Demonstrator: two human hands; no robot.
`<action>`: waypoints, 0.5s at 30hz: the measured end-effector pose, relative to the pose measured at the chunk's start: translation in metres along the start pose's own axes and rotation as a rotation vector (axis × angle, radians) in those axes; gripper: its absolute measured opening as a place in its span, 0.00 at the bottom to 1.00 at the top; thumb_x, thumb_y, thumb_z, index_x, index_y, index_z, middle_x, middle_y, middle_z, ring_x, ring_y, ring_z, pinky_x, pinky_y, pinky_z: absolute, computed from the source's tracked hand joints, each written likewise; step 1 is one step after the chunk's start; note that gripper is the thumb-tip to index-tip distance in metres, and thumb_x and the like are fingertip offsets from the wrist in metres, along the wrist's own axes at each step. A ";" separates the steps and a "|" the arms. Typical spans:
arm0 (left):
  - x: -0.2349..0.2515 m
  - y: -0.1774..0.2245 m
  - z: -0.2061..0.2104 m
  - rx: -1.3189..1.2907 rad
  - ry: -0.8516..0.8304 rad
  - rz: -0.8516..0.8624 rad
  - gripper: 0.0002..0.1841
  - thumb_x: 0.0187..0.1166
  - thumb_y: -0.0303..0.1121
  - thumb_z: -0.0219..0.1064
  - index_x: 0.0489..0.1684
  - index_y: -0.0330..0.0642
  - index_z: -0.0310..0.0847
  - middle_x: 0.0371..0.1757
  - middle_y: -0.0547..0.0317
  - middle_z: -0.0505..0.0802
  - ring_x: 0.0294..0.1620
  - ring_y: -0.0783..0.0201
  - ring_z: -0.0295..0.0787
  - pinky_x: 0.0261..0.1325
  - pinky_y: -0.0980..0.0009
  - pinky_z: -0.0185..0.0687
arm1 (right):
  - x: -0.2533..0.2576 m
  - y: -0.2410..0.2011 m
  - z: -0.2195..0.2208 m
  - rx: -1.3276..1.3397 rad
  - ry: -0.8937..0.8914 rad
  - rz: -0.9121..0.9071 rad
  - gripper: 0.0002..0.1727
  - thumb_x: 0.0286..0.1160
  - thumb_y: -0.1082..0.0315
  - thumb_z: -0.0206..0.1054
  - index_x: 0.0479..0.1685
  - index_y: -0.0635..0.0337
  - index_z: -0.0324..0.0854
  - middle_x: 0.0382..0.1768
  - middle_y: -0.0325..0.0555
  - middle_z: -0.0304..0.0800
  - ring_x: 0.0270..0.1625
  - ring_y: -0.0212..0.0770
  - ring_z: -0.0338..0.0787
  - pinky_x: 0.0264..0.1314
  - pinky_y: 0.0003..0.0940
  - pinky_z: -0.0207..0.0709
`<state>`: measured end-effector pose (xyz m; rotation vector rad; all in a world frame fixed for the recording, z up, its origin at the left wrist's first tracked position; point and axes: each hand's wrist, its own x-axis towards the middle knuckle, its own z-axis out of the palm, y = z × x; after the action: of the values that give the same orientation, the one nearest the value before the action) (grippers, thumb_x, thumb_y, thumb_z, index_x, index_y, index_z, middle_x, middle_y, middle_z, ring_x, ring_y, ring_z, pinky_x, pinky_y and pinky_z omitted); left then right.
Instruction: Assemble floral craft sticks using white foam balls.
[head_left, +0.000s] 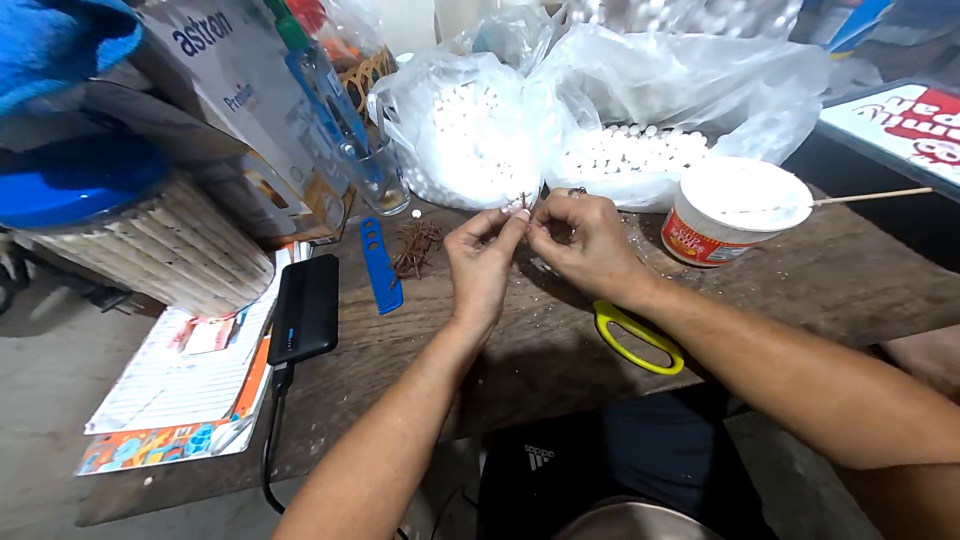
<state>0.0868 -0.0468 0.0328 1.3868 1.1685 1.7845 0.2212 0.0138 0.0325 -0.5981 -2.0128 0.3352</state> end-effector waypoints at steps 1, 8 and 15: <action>0.000 0.002 0.001 -0.006 -0.002 -0.017 0.07 0.82 0.26 0.67 0.33 0.42 0.89 0.30 0.69 0.90 0.29 0.80 0.84 0.36 0.82 0.81 | -0.001 -0.001 -0.001 -0.007 0.001 0.003 0.10 0.71 0.70 0.64 0.23 0.62 0.83 0.24 0.44 0.80 0.27 0.34 0.78 0.30 0.29 0.70; -0.004 0.008 0.010 -0.078 -0.028 -0.059 0.05 0.85 0.23 0.63 0.43 0.42 0.84 0.44 0.65 0.95 0.41 0.71 0.95 0.47 0.74 0.91 | -0.040 -0.028 -0.060 -0.006 0.010 0.079 0.11 0.75 0.64 0.69 0.44 0.62 0.91 0.34 0.39 0.88 0.34 0.26 0.83 0.37 0.21 0.78; -0.008 0.013 0.032 -0.030 -0.107 0.058 0.07 0.83 0.19 0.63 0.41 0.42 0.82 0.36 0.71 0.95 0.35 0.75 0.94 0.44 0.77 0.92 | -0.114 0.022 -0.146 0.167 0.583 0.485 0.08 0.72 0.70 0.71 0.34 0.44 0.78 0.20 0.17 0.79 0.18 0.17 0.76 0.23 0.14 0.74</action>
<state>0.1204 -0.0506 0.0433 1.4931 1.0513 1.7371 0.4005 -0.0312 0.0095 -0.9519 -1.2572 0.5401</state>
